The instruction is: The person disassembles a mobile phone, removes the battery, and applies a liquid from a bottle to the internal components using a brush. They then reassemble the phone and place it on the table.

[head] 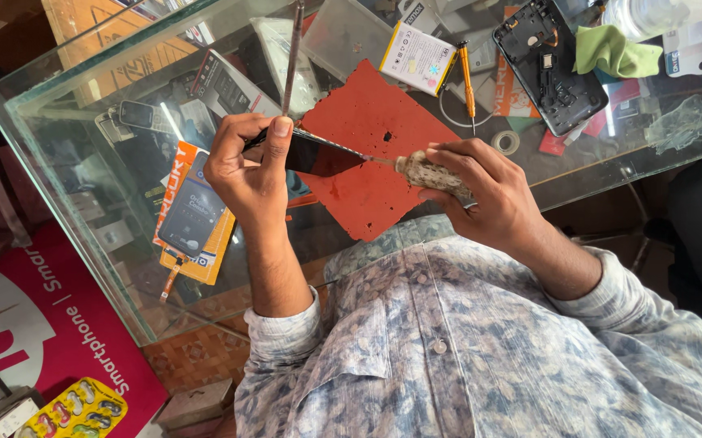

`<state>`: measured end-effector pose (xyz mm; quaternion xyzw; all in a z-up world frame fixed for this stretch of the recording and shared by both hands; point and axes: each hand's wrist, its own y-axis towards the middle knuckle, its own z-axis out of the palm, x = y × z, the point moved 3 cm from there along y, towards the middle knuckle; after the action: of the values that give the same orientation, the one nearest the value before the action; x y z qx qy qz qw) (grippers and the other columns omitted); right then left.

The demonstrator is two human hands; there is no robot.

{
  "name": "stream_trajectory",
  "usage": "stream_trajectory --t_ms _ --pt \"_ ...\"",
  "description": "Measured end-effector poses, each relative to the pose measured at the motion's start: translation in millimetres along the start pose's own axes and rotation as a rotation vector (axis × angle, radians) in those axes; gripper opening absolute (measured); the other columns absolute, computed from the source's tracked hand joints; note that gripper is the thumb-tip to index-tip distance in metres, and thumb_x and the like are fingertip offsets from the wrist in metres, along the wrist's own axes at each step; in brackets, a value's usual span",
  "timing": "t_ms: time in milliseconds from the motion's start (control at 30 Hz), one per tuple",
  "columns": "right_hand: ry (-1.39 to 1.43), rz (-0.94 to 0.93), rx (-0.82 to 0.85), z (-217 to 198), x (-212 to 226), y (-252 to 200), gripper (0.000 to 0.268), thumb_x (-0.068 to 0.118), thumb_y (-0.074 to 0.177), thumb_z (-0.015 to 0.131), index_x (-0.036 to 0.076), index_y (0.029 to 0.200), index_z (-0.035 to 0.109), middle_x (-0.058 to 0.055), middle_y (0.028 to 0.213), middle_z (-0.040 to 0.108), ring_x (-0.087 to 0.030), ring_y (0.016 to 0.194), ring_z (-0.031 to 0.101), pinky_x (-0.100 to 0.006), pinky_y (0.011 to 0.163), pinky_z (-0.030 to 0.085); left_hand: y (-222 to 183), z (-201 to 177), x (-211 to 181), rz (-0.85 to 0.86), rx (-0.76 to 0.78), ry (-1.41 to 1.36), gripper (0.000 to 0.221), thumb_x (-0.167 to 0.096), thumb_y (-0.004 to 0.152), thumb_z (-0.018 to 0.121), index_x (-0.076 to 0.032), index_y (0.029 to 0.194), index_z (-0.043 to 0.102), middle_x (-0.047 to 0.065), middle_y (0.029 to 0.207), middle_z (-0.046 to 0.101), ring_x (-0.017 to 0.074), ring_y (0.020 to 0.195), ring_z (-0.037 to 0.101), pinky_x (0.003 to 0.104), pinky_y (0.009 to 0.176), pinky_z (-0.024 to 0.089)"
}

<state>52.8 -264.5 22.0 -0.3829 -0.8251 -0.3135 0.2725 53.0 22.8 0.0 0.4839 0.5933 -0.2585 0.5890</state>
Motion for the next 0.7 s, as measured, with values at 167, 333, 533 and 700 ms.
stream_trajectory --t_ms 167,333,533,700 --pt "0.044 0.132 0.042 3 -23 -18 0.043 0.012 0.087 0.085 -0.001 0.122 0.065 -0.016 0.119 0.068 -0.026 0.105 0.072 -0.036 0.085 0.062 1 1 0 0.003 0.010 -0.031 0.024 -0.017 0.099 0.082 0.002 0.096 0.068 0.005 0.102 0.067 0.0066 0.082 0.064 0.022 0.066 0.054" --pt "0.533 0.191 -0.192 -9 -70 -28 0.043 0.006 0.093 0.086 0.002 0.120 0.052 -0.013 0.127 0.062 -0.019 0.118 0.067 -0.032 0.101 0.060 -1 2 -2 0.025 0.010 -0.024 0.024 -0.016 0.100 0.082 0.003 0.096 0.068 0.005 0.103 0.067 0.0080 0.086 0.064 0.024 0.072 0.055" --pt "0.281 0.156 -0.401 -28 -136 -1 0.049 -0.008 0.099 0.079 -0.002 0.135 0.046 -0.013 0.127 0.058 -0.018 0.116 0.061 -0.031 0.097 0.049 -3 7 -12 0.089 0.042 0.064 0.023 -0.017 0.099 0.083 0.001 0.097 0.069 0.005 0.098 0.066 0.0105 0.084 0.064 0.025 0.072 0.053" --pt "0.101 0.014 -0.548 -29 -195 53 0.037 -0.011 0.097 0.080 -0.002 0.125 0.058 -0.011 0.118 0.064 -0.021 0.110 0.069 -0.036 0.095 0.058 -7 10 -22 0.162 0.055 0.148 0.022 -0.018 0.098 0.083 0.000 0.098 0.070 0.007 0.097 0.066 0.0149 0.086 0.064 0.027 0.071 0.053"
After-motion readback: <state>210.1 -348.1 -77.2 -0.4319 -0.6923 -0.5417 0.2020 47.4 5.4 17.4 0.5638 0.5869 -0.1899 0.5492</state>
